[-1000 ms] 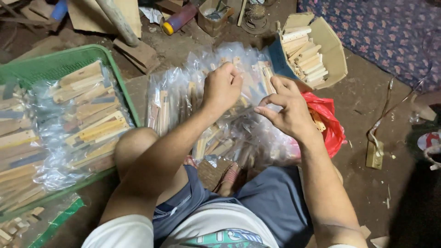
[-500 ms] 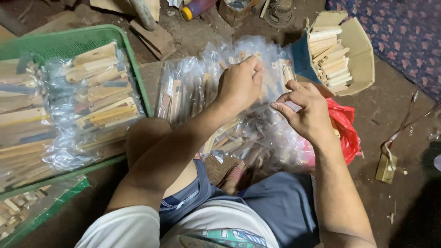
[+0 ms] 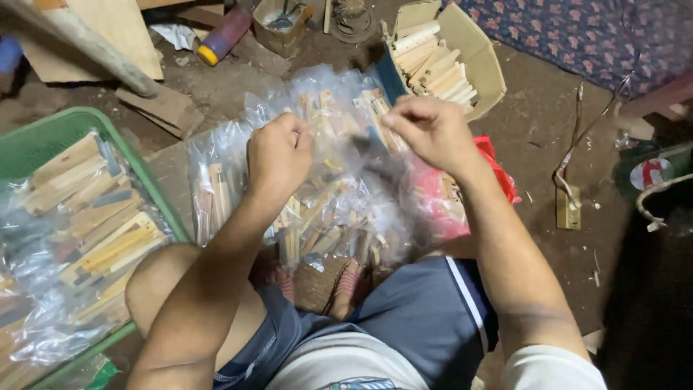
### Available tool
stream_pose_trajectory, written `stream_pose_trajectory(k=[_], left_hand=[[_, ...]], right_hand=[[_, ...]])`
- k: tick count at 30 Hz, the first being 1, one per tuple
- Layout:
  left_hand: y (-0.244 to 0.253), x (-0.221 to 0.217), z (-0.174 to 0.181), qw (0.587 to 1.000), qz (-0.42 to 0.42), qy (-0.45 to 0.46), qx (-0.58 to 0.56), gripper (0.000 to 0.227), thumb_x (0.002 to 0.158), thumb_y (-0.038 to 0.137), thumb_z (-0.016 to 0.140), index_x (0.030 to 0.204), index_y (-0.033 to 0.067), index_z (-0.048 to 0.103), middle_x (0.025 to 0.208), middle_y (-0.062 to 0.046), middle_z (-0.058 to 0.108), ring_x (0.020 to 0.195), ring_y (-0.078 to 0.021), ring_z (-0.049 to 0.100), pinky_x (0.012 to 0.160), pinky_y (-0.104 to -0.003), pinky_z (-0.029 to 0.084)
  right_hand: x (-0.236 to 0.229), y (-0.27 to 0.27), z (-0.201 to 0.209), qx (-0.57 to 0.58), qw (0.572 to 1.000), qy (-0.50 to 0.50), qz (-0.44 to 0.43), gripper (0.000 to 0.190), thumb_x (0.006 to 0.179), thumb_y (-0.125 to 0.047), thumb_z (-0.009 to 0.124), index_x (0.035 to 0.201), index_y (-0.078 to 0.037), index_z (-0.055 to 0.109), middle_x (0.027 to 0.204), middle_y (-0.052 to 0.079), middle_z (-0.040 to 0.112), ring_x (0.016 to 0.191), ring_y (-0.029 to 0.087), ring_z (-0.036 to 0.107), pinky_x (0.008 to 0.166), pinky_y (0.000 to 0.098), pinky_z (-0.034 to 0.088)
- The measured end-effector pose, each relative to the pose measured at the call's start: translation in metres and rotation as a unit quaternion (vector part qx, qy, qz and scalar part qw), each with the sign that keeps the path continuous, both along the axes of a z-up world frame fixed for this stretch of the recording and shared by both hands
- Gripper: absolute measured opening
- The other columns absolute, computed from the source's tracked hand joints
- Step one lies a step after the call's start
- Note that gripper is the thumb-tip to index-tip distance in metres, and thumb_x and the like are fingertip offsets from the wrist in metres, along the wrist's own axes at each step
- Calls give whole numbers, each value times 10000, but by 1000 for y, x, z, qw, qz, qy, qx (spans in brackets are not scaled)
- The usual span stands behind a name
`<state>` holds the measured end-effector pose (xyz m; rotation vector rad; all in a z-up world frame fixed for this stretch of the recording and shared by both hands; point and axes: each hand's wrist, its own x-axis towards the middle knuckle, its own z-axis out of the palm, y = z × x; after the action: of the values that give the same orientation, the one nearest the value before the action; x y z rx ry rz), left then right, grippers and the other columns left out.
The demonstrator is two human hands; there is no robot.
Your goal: The person places wooden strips into plastic bags and then puts the filled bags into a green basket.
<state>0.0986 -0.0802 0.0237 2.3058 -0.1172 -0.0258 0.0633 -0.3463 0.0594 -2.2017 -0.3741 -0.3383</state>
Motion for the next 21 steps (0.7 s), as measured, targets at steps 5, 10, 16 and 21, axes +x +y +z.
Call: stream_pose_trajectory(k=[5, 10, 16, 21], left_hand=[[-7, 0, 9, 997, -29, -58, -43, 92, 900, 128, 687, 833, 68, 708, 543, -16, 580, 443, -188, 489, 476, -353, 431], [-11, 6, 1, 999, 19, 34, -36, 90, 870, 235, 699, 902, 210, 780, 515, -48, 572, 597, -287, 664, 621, -431, 526], [-10, 4, 7, 997, 43, 59, -33, 92, 866, 233, 713, 913, 238, 792, 448, -8, 492, 502, -206, 586, 576, -347, 518], [-3, 4, 9, 997, 23, 57, -56, 90, 879, 207, 693, 884, 219, 782, 423, 7, 460, 451, -170, 509, 532, -318, 474]], right_hand=[[84, -130, -99, 58, 953, 71, -290, 334, 1038, -245, 733, 774, -44, 696, 646, -4, 610, 572, 84, 535, 544, 232, 459], [149, -183, -256, 29, 897, 197, -395, 315, 873, -411, 794, 656, -195, 720, 527, 84, 611, 570, 253, 694, 515, 337, 490], [177, -140, -241, -33, 892, 253, -374, 596, 885, -692, 715, 782, -109, 784, 784, 180, 730, 916, 419, 732, 780, 464, 572], [156, -119, -198, -22, 857, 257, -447, 339, 796, -430, 817, 754, -97, 771, 746, 198, 699, 886, 386, 743, 773, 447, 576]])
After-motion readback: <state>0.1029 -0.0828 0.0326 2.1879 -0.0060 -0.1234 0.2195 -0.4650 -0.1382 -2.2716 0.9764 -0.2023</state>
